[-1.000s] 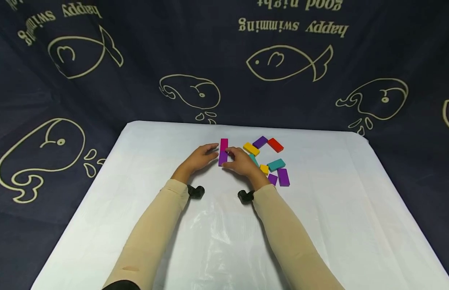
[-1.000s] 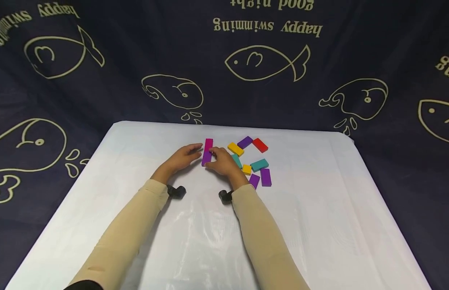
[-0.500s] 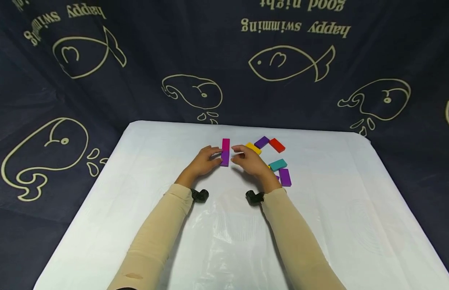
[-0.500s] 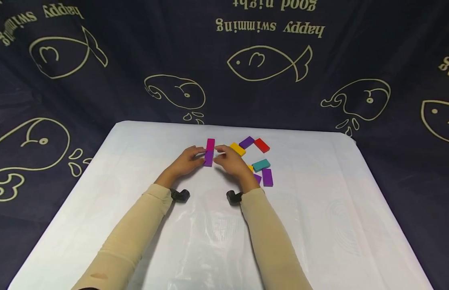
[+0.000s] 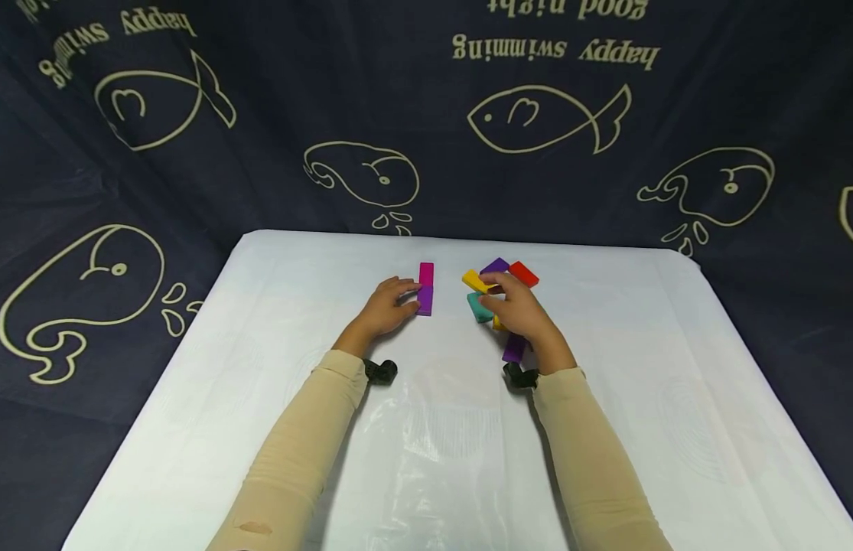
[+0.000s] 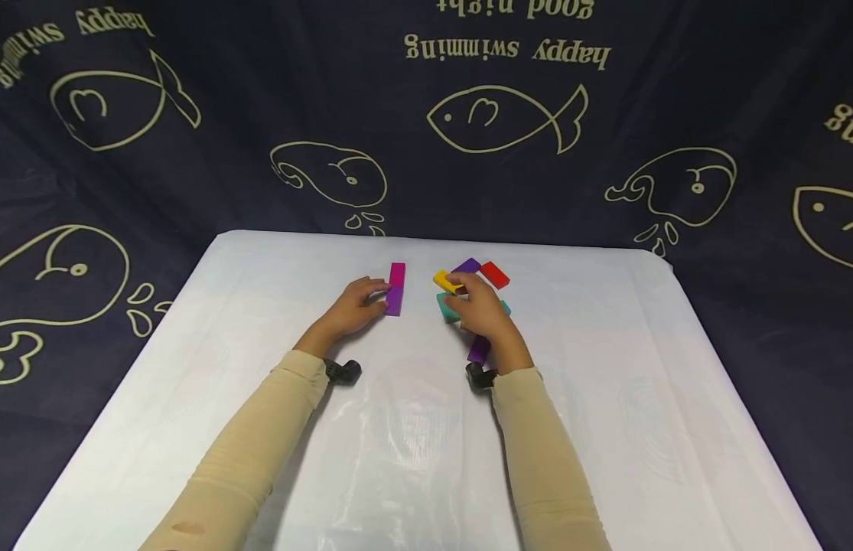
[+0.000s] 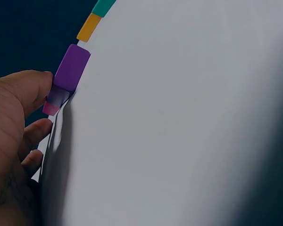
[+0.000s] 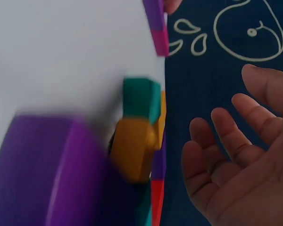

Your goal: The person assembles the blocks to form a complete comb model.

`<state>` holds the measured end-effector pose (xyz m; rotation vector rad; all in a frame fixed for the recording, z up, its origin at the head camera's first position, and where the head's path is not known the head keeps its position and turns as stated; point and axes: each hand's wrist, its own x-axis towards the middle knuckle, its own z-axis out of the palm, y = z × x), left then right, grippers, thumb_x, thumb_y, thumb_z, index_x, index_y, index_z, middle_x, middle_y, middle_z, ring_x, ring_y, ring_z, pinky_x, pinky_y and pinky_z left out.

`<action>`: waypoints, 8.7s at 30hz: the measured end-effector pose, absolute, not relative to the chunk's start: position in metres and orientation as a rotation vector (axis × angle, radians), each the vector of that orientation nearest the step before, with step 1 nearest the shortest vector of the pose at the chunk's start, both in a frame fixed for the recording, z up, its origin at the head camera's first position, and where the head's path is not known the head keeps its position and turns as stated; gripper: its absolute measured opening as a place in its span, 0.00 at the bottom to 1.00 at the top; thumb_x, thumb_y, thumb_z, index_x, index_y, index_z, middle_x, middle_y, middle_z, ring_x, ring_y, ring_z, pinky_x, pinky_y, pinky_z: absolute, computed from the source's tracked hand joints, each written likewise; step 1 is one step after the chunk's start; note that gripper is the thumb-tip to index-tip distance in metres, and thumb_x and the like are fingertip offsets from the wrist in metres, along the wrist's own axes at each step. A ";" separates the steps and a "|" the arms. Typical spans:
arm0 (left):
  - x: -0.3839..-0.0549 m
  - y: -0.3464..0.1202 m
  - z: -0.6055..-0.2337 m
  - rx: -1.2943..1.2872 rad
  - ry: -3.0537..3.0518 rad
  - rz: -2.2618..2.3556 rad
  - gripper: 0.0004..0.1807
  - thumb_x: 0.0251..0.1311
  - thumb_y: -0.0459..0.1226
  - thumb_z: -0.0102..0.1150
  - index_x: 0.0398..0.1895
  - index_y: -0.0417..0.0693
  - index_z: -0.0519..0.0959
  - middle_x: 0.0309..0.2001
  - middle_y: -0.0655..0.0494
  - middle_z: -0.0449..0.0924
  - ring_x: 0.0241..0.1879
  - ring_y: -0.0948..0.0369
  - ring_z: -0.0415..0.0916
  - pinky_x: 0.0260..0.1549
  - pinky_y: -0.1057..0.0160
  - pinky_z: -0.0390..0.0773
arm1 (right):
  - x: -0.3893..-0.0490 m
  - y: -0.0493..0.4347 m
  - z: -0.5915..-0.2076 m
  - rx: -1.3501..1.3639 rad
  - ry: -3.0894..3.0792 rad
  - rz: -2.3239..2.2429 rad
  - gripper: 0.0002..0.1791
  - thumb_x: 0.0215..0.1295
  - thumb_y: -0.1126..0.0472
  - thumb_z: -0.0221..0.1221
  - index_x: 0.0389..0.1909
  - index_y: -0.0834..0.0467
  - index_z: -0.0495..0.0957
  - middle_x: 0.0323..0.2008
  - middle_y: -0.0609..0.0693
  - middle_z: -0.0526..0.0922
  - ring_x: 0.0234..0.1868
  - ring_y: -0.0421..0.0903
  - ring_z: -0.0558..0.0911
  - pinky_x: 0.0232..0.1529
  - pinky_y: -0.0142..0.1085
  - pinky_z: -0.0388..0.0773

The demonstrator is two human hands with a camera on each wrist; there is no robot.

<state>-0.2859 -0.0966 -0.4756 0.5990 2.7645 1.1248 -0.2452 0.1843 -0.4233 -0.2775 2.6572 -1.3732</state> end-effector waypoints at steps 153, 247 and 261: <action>-0.288 -0.096 -0.480 0.629 2.870 1.049 0.23 0.69 0.43 0.55 0.65 0.46 0.75 0.69 0.48 0.69 0.73 0.46 0.54 0.72 0.50 0.51 | -0.221 0.092 -0.457 -0.458 2.760 -1.073 0.35 0.56 0.58 0.72 0.64 0.63 0.73 0.64 0.57 0.73 0.65 0.55 0.71 0.69 0.49 0.63; -0.231 -0.103 -0.478 0.637 2.768 1.127 0.26 0.66 0.43 0.59 0.66 0.45 0.74 0.71 0.44 0.65 0.75 0.44 0.47 0.71 0.38 0.37 | -0.222 0.099 -0.463 -0.353 2.695 -1.201 0.30 0.60 0.57 0.69 0.63 0.58 0.75 0.59 0.58 0.74 0.60 0.54 0.74 0.66 0.50 0.67; -0.231 -0.101 -0.482 0.659 2.819 1.104 0.26 0.66 0.44 0.59 0.65 0.47 0.75 0.70 0.44 0.66 0.75 0.43 0.49 0.71 0.37 0.39 | -0.218 0.137 -0.432 -0.353 2.646 -1.375 0.27 0.67 0.59 0.62 0.65 0.60 0.71 0.61 0.57 0.75 0.59 0.55 0.75 0.57 0.51 0.76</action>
